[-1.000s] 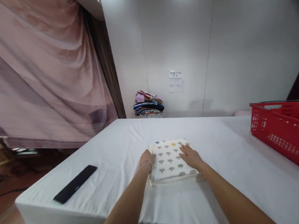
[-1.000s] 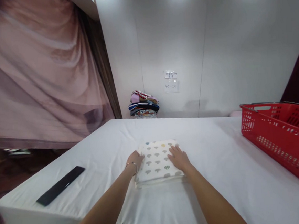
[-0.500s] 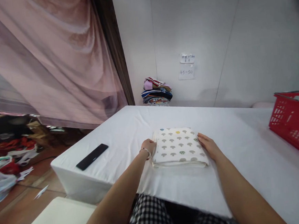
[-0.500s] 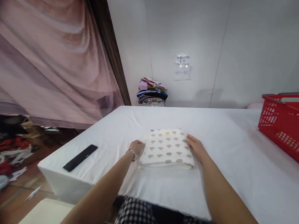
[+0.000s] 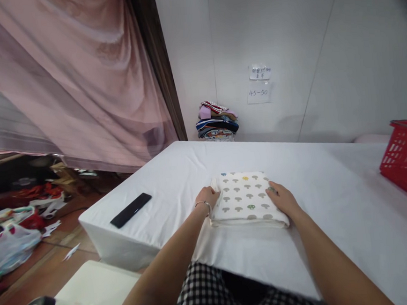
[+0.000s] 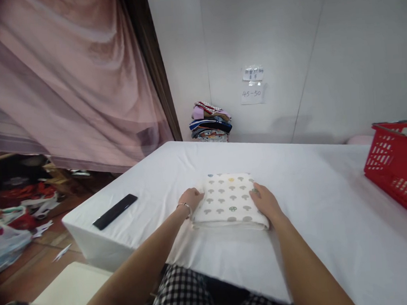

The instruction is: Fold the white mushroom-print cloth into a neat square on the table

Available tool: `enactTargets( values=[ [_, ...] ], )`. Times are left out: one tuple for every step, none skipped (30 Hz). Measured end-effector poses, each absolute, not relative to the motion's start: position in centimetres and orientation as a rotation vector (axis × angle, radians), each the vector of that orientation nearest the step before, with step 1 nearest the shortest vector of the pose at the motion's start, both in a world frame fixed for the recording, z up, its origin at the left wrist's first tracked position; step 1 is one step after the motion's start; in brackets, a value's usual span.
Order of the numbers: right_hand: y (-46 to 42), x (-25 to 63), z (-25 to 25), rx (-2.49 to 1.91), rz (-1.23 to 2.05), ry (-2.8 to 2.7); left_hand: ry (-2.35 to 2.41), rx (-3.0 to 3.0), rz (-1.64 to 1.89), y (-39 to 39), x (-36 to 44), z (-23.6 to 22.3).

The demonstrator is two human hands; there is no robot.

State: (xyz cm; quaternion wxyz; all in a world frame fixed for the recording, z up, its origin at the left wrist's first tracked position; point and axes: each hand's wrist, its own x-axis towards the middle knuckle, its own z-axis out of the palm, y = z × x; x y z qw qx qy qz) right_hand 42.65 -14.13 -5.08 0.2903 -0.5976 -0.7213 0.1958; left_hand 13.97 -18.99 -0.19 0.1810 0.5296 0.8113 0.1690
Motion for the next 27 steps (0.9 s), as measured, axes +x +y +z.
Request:
enactTargets(
  values=[
    [-14.2, 42.7, -5.1, -1.604, 0.522, -1.918, 2.279, 1.481, 0.439, -18.8, 14.0, -0.1],
    [-14.2, 42.7, -5.1, -1.613, 0.525, -1.912, 2.271, 1.464, 0.399, -18.7, 14.1, 0.1],
    [-14.3, 42.8, -5.1, -1.625, 0.531, -1.902, 2.265, 1.454, 0.358, -18.5, 14.2, 0.2],
    [-14.3, 42.8, -5.1, -1.638, 0.539, -1.89, 2.259, 1.453, 0.325, -18.3, 14.2, 0.3],
    [-14.3, 42.9, -5.1, -1.653, 0.552, -1.878, 2.252, 1.457, 0.302, -18.1, 14.2, 0.4],
    [-14.3, 42.9, -5.1, -1.667, 0.566, -1.865, 2.247, 1.461, 0.295, -18.0, 14.2, 0.5],
    [-14.3, 43.0, -5.1, -1.678, 0.58, -1.857, 2.24, 1.463, 0.309, -17.9, 14.2, 0.6],
    [-14.3, 43.0, -5.1, -1.683, 0.592, -1.854, 2.237, 1.462, 0.343, -17.9, 14.1, 0.6],
    [-14.3, 43.1, -5.2, -1.684, 0.601, -1.853, 2.242, 1.46, 0.39, -18.0, 14.0, 0.6],
    [-14.3, 43.1, -5.2, -1.681, 0.612, -1.855, 2.255, 1.459, 0.438, -18.2, 13.8, 0.6],
    [-14.3, 43.1, -5.2, -1.674, 0.625, -1.856, 2.276, 1.467, 0.475, -18.3, 13.7, 0.6],
    [-14.3, 43.1, -5.3, -1.665, 0.641, -1.855, 2.298, 1.482, 0.501, -18.5, 13.6, 0.5],
    [-14.3, 43.1, -5.3, -1.657, 0.658, -1.85, 2.314, 1.497, 0.511, -18.7, 13.5, 0.3],
    [-14.3, 43.1, -5.3, -1.653, 0.672, -1.84, 2.32, 1.503, 0.516, -18.9, 13.4, 0.2],
    [-14.3, 43.1, -5.3, -1.651, 0.683, -1.832, 2.318, 1.489, 0.526, -19.0, 13.4, 0.1],
    [-14.4, 43.1, -5.3, -1.65, 0.689, -1.825, 2.312, 1.458, 0.55, -19.0, 13.3, -0.1],
    [-14.4, 43.1, -5.3, -1.651, 0.691, -1.821, 2.3, 1.418, 0.588, -19.0, 13.3, -0.2],
    [-14.5, 43.1, -5.3, -1.651, 0.691, -1.821, 2.284, 1.372, 0.64, -19.0, 13.3, -0.3],
    [-14.5, 43.1, -5.2, -1.651, 0.692, -1.824, 2.264, 1.33, 0.695, -18.9, 13.3, -0.3],
    [-14.5, 43.1, -5.2, -1.652, 0.695, -1.828, 2.242, 1.298, 0.745, -18.8, 13.2, -0.4],
    [-14.5, 43.0, -5.1, -1.654, 0.697, -1.831, 2.221, 1.28, 0.792, -18.8, 13.2, -0.5],
    [-14.5, 43.0, -5.1, -1.656, 0.699, -1.835, 2.207, 1.276, 0.835, -18.7, 13.1, -0.6],
    [-14.5, 43.0, -5.0, -1.657, 0.701, -1.84, 2.202, 1.281, 0.87, -18.7, 13.0, -0.8],
    [-14.5, 43.0, -5.0, -1.657, 0.7, -1.845, 2.207, 1.29, 0.896, -18.6, 13.0, -1.1],
    [-14.5, 43.0, -5.0, -1.658, 0.699, -1.848, 2.216, 1.299, 0.909, -18.6, 12.8, -1.4],
    [-14.5, 43.0, -5.0, -1.659, 0.701, -1.849, 2.225, 1.297, 0.913, -18.5, 12.7, -1.7],
    [-14.5, 43.0, -5.0, -1.662, 0.704, -1.849, 2.23, 1.279, 0.907, -18.4, 12.6, -2.0]
  ],
)
